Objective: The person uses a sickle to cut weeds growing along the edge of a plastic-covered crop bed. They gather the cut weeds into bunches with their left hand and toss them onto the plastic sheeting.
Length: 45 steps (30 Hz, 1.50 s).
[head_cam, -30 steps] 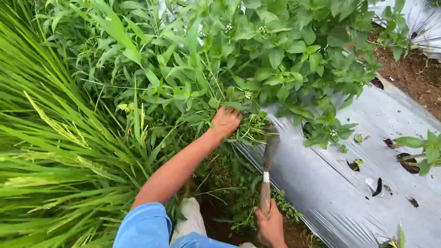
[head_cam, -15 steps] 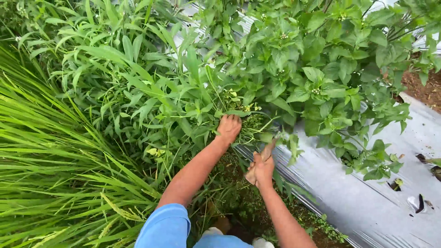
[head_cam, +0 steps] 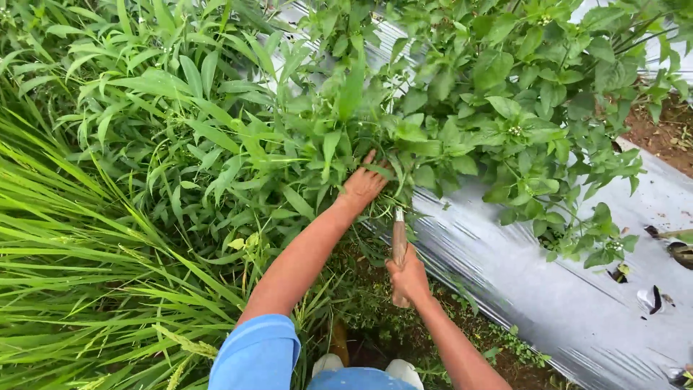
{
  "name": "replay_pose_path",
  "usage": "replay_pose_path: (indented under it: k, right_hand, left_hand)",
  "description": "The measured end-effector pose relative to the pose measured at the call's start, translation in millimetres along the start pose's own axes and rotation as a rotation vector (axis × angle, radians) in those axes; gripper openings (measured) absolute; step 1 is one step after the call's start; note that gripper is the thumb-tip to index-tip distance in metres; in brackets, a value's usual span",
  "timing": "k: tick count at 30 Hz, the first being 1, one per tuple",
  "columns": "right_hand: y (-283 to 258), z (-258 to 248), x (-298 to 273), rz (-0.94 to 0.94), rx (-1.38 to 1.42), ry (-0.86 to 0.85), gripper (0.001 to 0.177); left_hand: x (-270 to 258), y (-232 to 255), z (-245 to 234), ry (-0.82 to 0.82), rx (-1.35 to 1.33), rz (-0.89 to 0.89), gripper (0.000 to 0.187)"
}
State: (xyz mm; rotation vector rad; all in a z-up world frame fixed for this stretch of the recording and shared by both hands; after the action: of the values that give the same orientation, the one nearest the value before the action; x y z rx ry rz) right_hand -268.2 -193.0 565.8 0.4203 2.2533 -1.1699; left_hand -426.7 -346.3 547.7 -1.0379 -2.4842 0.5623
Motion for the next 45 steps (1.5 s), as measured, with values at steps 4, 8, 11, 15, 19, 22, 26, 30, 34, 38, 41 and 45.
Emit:
replay_pose_path:
  k: [4,8,11,15,19,22,26,30,34,38,41,45]
  right_hand:
    - [0.9,-5.6,-24.7,0.05,0.04,-0.042,0.04]
    - [-2.5,-12.4,-32.4,0.08,0.27,0.058,0.03]
    - [-11.4,-14.6,-11.6,0.081,0.495,0.171,0.022]
    - [-22.1,-21.9,17.6,0.01,0.505,0.137,0.013]
    - [-6.2,-10.4,37.8,-0.033,0.202,-0.04,0.034]
    - [13.3,-5.7,28.1,-0.032,0.036,-0.092,0.043]
    - [12.2,-12.1,25.3,0.015,0.029,-0.094,0.038]
    - [-5.5,-8.6,39.4,0.088,0.299,-0.039,0.031]
    - [11.5,-5.9,39.6,0.121,0.364,-0.088,0.024]
    - [31.8,-4.1,28.1,0.144,0.303,-0.099,0.023]
    - [31.6,5.9,41.7,0.132,0.361,-0.07,0.018]
    - [25.7,-2.3,34.5,0.165,0.452,-0.089,0.015]
  left_hand:
    - [16.6,-29.5,-3.8,-0.486,-0.113,-0.102,0.067]
    - [7.7,-29.9,10.4,-0.426,-0.162,-0.329,0.035]
    - [7.1,-7.6,39.7,0.128,-0.157,-0.521,0.017]
    - [5.4,1.8,50.4,-0.334,-0.274,-0.431,0.032]
    - [14.5,-26.0,-4.6,-0.551,-0.158,-0.265,0.04]
    - [11.0,-26.2,82.0,-0.514,-0.119,-0.179,0.049]
    - [1.0,-32.9,114.6,-0.494,-0.263,-0.241,0.035]
    - [1.7,-38.9,51.9,-0.655,-0.315,-0.291,0.017]
    - [-1.7,-42.6,18.8,-0.595,-0.272,-0.346,0.019]
    - [-5.2,-24.1,52.5,-0.622,-0.252,-0.301,0.029]
    - [-8.9,-22.7,59.7,-0.642,-0.282,-0.34,0.028]
    - [-11.4,-16.0,40.8,-0.665,-0.259,-0.371,0.028]
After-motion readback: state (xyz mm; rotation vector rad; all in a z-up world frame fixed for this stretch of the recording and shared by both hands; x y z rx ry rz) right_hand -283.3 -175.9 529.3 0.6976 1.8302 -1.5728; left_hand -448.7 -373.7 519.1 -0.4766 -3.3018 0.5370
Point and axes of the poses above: each hand's wrist, its own x-axis towards the middle knuckle, its own z-axis out of the palm, y = z × x, the point moved 5 cm from there along x, towards the middle knuckle, and after that the axes turned 9 degrees about z, right-handed, at the moved point
